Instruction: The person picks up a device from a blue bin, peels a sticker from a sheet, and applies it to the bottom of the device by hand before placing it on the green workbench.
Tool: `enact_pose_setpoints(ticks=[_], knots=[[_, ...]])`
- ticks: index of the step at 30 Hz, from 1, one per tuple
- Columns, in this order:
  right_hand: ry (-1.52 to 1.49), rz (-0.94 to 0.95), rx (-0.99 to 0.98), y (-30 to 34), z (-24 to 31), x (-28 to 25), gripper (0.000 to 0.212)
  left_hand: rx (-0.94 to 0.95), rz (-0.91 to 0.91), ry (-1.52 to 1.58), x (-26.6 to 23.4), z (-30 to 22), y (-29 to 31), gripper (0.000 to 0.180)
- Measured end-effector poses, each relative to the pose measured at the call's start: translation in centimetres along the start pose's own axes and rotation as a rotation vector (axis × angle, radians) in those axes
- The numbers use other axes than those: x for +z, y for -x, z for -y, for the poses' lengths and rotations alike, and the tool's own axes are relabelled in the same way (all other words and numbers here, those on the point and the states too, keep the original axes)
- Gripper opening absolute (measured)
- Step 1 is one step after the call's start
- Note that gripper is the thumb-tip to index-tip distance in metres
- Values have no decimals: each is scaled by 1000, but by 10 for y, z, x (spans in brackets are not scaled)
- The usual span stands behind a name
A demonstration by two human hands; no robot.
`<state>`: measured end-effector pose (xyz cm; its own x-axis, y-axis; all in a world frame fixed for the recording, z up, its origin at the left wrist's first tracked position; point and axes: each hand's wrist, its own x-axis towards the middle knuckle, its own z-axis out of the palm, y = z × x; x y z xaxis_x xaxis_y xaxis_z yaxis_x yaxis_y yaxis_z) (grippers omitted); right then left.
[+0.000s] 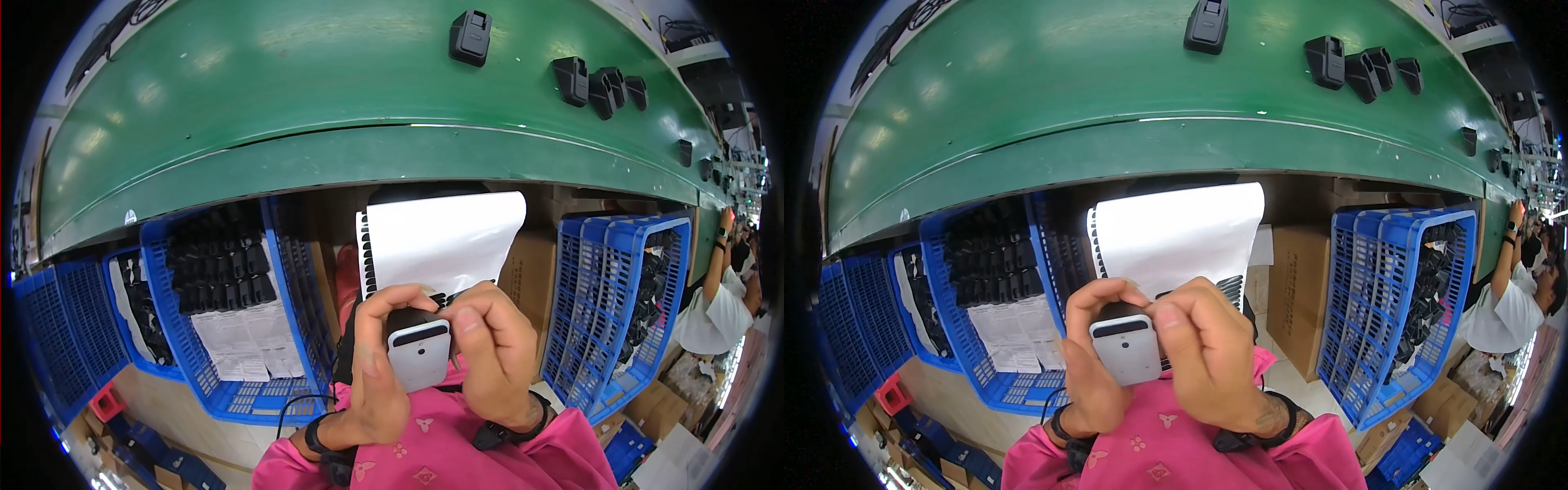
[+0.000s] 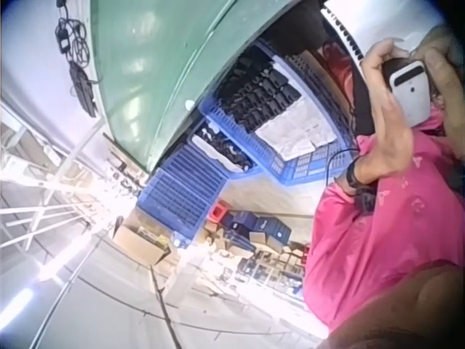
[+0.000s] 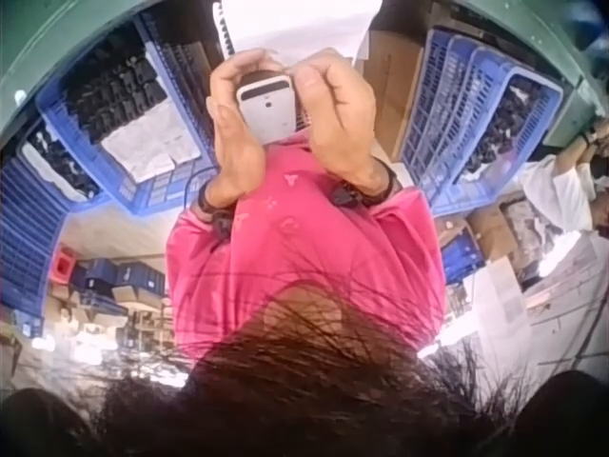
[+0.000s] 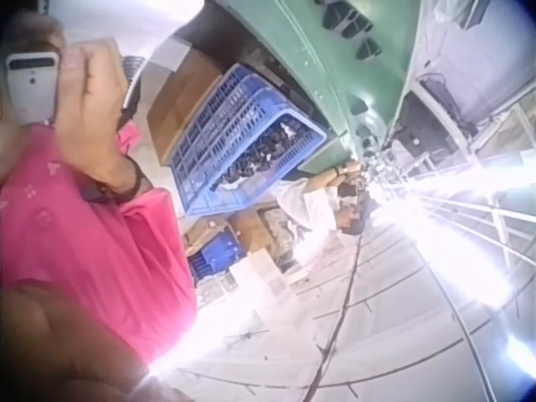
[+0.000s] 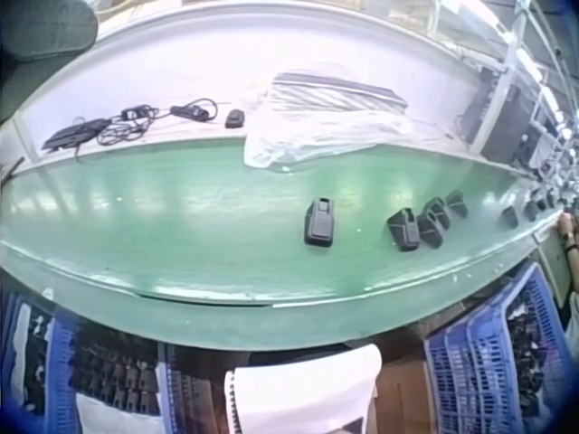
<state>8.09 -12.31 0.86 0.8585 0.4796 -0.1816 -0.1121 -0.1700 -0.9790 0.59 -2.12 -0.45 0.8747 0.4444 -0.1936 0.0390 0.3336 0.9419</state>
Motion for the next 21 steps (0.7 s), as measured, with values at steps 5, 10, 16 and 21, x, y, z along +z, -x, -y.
enact_pose_setpoints(ticks=[5,10,16,21], knots=[[-101,-13,45,14,-16,-10,17,-35,-47,80,-1,13,1,76],[-137,406,93,13,-21,1,32,263,-208,-8,7,23,6,73],[252,697,-108,-5,-13,-40,29,-32,342,-77,-55,8,-4,57],[301,493,-159,-4,-14,-31,21,-178,634,-472,-51,-4,-18,68]])
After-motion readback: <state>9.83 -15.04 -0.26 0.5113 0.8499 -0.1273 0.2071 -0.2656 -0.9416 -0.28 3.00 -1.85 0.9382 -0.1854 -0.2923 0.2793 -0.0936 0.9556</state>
